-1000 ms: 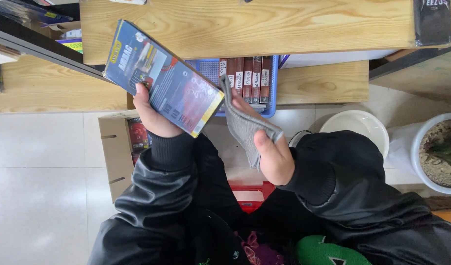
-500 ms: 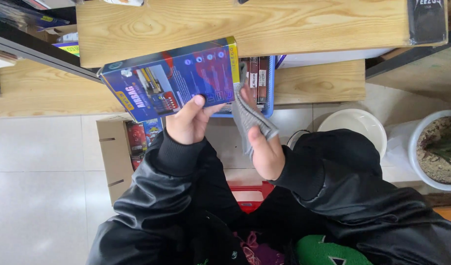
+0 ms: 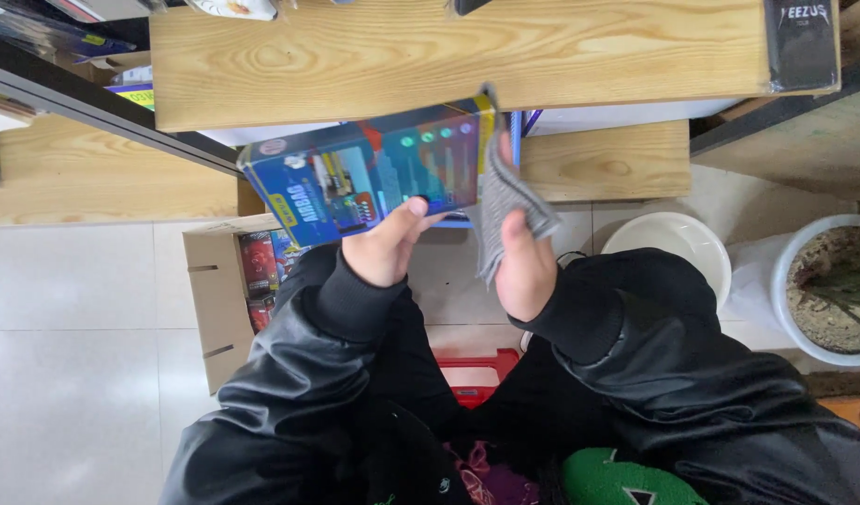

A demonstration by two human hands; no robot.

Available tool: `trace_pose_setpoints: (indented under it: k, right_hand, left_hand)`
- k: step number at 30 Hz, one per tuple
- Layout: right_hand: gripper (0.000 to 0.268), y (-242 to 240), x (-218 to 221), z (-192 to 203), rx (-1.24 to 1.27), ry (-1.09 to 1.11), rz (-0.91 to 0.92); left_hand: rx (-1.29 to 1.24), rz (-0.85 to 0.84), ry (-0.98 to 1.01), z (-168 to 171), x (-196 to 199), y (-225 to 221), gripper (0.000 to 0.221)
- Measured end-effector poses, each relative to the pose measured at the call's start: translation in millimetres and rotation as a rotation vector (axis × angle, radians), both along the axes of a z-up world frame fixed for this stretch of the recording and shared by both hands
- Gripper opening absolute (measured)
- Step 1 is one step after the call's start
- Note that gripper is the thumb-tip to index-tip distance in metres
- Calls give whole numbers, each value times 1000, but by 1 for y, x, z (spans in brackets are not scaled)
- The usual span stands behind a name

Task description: The person is cleaning screen protector boxes by wiping them with a cloth and then organizing them.

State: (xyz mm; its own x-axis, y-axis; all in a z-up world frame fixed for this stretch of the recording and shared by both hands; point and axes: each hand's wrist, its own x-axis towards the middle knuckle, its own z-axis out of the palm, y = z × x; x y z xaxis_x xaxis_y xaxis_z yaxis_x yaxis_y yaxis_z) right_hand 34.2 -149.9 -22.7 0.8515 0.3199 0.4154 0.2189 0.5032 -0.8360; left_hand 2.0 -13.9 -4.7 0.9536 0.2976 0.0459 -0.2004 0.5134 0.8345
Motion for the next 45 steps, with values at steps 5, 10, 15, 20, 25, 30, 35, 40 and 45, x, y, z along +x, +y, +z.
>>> trace_pose_setpoints:
  k: [5, 10, 15, 20, 25, 30, 35, 40, 45]
  right_hand:
    - [57, 6, -12, 5, -89, 101, 100]
    - [54, 10, -4, -5, -74, 371, 83]
    - [55, -3, 49, 40, -105, 1110, -166]
    - [51, -57, 139, 32, 282, 1043, -332]
    - [33, -85, 183, -7, 110, 1174, -487]
    - [47, -90, 194, 5, 348, 1117, -446]
    - [22, -95, 196, 7, 241, 1176, -498]
    - [24, -101, 189, 10, 43, 1168, -646]
    - [80, -127, 198, -28, -241, 1044, -788]
  left_hand:
    - [-254, 120, -105, -35, 13, 25, 49]
    - [-283, 159, -118, -69, 23, 49, 46]
    - [-227, 174, -89, -72, 18, 61, 45]
    - [-162, 249, 168, -17, 7, 47, 48]
    - [-235, 390, 316, -22, 7, 42, 30]
    - [-234, 359, 382, -28, 9, 42, 29]
    - [-136, 352, 564, -2, 10, 34, 25]
    - [102, 232, 582, 4, 11, 33, 67]
    - [192, 101, 513, -18, 12, 39, 62]
